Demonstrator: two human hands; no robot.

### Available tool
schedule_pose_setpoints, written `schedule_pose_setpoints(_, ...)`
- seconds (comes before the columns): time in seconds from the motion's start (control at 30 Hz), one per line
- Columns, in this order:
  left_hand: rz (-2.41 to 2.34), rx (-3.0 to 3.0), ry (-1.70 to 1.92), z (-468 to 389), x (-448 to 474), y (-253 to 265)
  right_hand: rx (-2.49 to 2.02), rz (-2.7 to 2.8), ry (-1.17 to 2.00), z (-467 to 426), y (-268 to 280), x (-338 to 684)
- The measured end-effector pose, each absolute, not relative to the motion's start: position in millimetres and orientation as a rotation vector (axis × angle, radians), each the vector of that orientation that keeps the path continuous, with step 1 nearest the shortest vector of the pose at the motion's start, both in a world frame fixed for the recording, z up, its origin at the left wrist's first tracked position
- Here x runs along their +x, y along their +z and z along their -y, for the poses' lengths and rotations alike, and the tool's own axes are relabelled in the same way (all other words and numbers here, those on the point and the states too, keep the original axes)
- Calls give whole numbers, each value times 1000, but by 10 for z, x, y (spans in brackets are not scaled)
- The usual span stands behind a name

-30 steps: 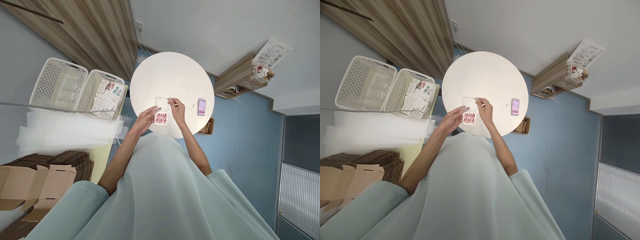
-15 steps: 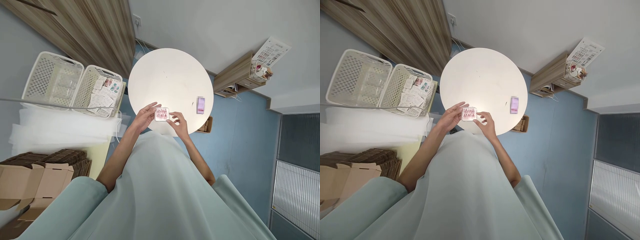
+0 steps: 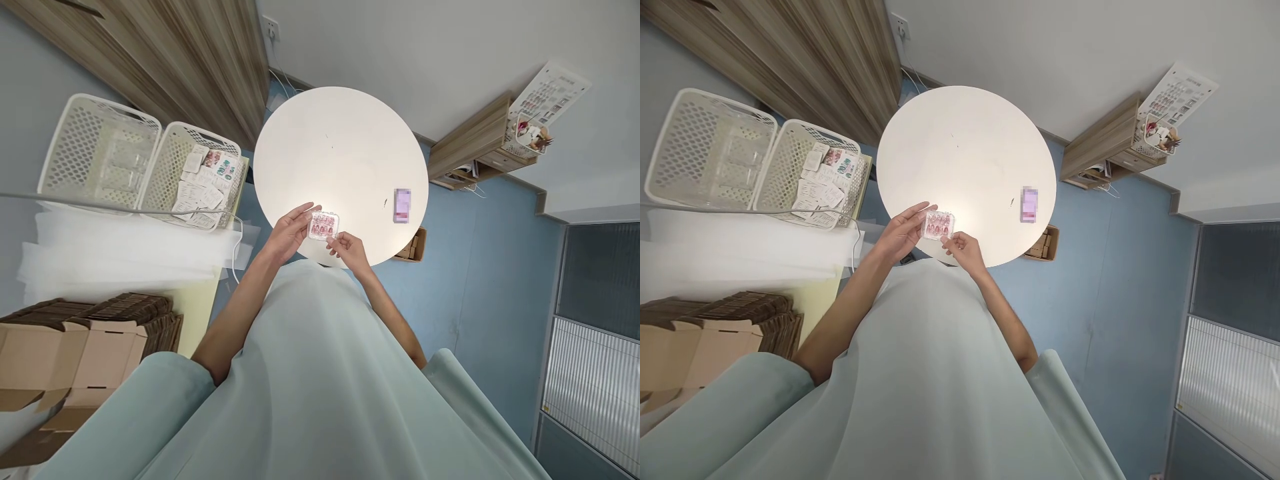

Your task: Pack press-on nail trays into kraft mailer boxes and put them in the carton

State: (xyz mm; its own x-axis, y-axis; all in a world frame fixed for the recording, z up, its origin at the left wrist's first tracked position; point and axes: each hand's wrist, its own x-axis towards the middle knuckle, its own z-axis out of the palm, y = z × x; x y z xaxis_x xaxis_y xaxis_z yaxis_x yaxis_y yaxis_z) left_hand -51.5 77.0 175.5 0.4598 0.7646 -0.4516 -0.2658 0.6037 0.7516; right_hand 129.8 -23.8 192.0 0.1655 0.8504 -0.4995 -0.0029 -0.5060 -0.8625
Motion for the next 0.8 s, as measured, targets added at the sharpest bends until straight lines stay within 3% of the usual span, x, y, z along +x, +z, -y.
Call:
schedule_pose_setpoints(0.3,-1231,824,362,-531,-727,1627,-1614,639,1575,175,1690,1203)
schedule_pose_setpoints(0.8,-1476,816,421,-514,-1133,1048,-1674,720,1795,-120,1092,876)
